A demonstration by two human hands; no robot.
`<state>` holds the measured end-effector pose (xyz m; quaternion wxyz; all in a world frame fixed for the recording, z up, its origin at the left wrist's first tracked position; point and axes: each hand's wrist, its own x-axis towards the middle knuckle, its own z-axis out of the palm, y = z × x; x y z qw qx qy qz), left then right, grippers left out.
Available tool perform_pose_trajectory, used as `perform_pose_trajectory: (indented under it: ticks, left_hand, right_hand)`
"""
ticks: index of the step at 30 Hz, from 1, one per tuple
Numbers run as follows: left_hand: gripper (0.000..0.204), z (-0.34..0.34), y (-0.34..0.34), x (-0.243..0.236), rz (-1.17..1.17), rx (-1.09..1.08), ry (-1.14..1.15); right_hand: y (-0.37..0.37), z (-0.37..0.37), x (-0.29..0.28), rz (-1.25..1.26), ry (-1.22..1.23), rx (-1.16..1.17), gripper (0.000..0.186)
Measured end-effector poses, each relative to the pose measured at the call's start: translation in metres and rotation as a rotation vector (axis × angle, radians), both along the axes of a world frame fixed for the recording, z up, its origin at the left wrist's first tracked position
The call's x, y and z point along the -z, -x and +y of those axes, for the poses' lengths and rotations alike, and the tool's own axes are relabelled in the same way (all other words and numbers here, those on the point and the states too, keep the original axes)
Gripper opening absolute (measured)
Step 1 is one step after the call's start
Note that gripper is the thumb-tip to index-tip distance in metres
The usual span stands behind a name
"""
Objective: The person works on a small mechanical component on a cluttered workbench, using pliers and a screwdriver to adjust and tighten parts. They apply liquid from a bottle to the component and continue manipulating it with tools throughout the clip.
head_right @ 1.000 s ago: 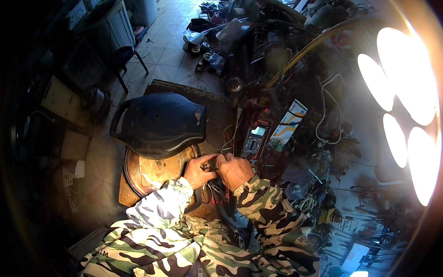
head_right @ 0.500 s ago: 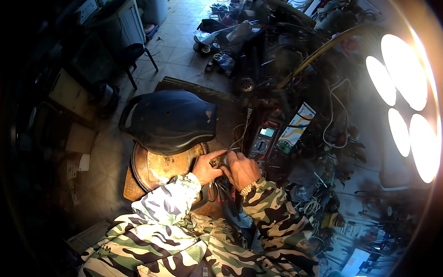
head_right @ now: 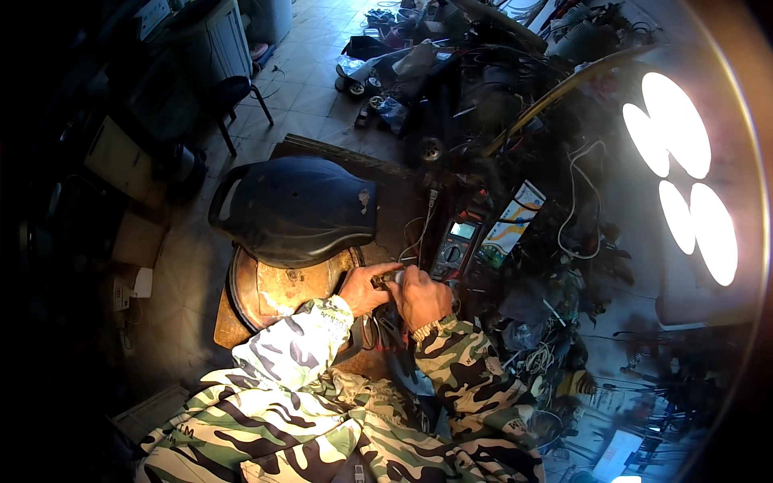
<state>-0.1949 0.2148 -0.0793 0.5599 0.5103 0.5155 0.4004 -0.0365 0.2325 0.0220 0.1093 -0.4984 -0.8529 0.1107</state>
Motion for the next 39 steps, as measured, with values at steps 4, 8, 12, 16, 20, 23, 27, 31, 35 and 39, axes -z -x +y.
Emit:
perform_pose_trajectory:
  ticks: [4, 8, 12, 16, 20, 23, 27, 31, 35, 39]
  left_hand:
    - [0.062, -0.003, -0.002, 0.010, 0.005, -0.055, -0.066]
    - [0.064, -0.020, 0.007, -0.013, 0.075, -0.157, -0.102]
    - [0.049, -0.050, 0.020, -0.032, 0.096, -0.153, -0.086]
    - [0.037, -0.092, 0.031, -0.054, 0.121, -0.127, -0.109]
    - [0.031, -0.129, 0.040, -0.059, 0.068, -0.118, -0.099]
    - [0.030, -0.154, 0.054, -0.071, -0.011, -0.089, -0.005]
    - [0.036, -0.173, 0.070, -0.077, 0.004, -0.044, 0.026]
    - [0.037, -0.182, 0.079, -0.082, 0.014, -0.046, 0.027]
    - [0.033, -0.190, 0.090, -0.080, 0.040, -0.024, 0.061]
    - [0.029, -0.207, 0.094, -0.085, 0.002, -0.079, 0.216]
  right_hand:
    - [-0.005, 0.006, 0.009, 0.096, 0.027, 0.007, 0.035]
    - [-0.002, 0.015, -0.005, 0.058, 0.054, 0.054, 0.034]
    - [0.002, 0.021, -0.002, 0.024, 0.053, 0.062, 0.033]
    - [0.005, 0.019, 0.010, 0.055, 0.024, 0.088, 0.033]
    - [0.006, 0.009, 0.006, 0.091, 0.014, 0.201, 0.045]
    - [0.001, -0.016, 0.001, 0.222, -0.060, 0.320, 0.056]
    - [-0.022, -0.072, 0.035, 0.302, 0.040, 0.410, 0.046]
    - [-0.051, -0.135, 0.103, 0.215, 0.282, 0.427, 0.047]
    - [-0.063, -0.186, 0.143, 0.101, 0.214, 0.449, 0.049]
    - [-0.047, -0.201, 0.156, -0.004, 0.271, 0.479, 0.050]
